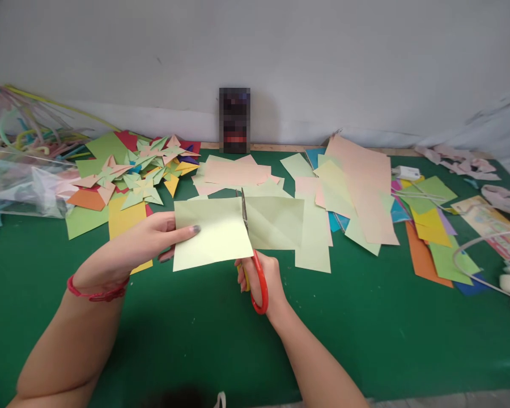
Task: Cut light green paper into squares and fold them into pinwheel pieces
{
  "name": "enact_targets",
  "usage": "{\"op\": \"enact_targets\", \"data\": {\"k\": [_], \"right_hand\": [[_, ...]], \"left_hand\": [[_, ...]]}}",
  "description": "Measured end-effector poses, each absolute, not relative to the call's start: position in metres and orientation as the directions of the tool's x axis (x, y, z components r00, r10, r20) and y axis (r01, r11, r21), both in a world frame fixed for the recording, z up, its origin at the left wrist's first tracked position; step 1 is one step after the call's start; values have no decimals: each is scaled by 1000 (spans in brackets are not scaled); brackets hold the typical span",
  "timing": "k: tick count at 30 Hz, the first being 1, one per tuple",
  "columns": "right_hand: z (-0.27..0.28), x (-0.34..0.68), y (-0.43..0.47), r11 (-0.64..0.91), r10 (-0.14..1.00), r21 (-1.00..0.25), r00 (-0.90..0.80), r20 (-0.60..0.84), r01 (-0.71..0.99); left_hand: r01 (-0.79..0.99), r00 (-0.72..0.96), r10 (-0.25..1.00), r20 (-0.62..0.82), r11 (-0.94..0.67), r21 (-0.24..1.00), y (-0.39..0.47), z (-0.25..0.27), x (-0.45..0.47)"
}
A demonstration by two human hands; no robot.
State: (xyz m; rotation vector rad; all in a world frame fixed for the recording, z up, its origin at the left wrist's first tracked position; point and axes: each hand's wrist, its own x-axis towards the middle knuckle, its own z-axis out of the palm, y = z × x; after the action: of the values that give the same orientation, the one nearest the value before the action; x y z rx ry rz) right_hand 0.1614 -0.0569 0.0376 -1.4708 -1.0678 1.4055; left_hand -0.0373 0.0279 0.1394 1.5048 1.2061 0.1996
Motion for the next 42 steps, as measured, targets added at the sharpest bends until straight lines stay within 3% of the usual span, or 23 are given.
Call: {"op": "enact_targets", "data": {"k": [25, 37, 42], "right_hand": [[36, 163, -58, -354, 928, -934, 145, -344, 53], [40, 166, -56, -328, 942, -943, 91, -322, 61], [36, 165, -54, -341, 940, -939, 6, -342, -39]], "left_hand": [[524, 437, 765, -473, 211, 825, 29, 141, -38], [537, 418, 765, -490, 227, 812, 28, 141, -41], [525, 409, 767, -494, 246, 815, 29, 141, -46]]}}
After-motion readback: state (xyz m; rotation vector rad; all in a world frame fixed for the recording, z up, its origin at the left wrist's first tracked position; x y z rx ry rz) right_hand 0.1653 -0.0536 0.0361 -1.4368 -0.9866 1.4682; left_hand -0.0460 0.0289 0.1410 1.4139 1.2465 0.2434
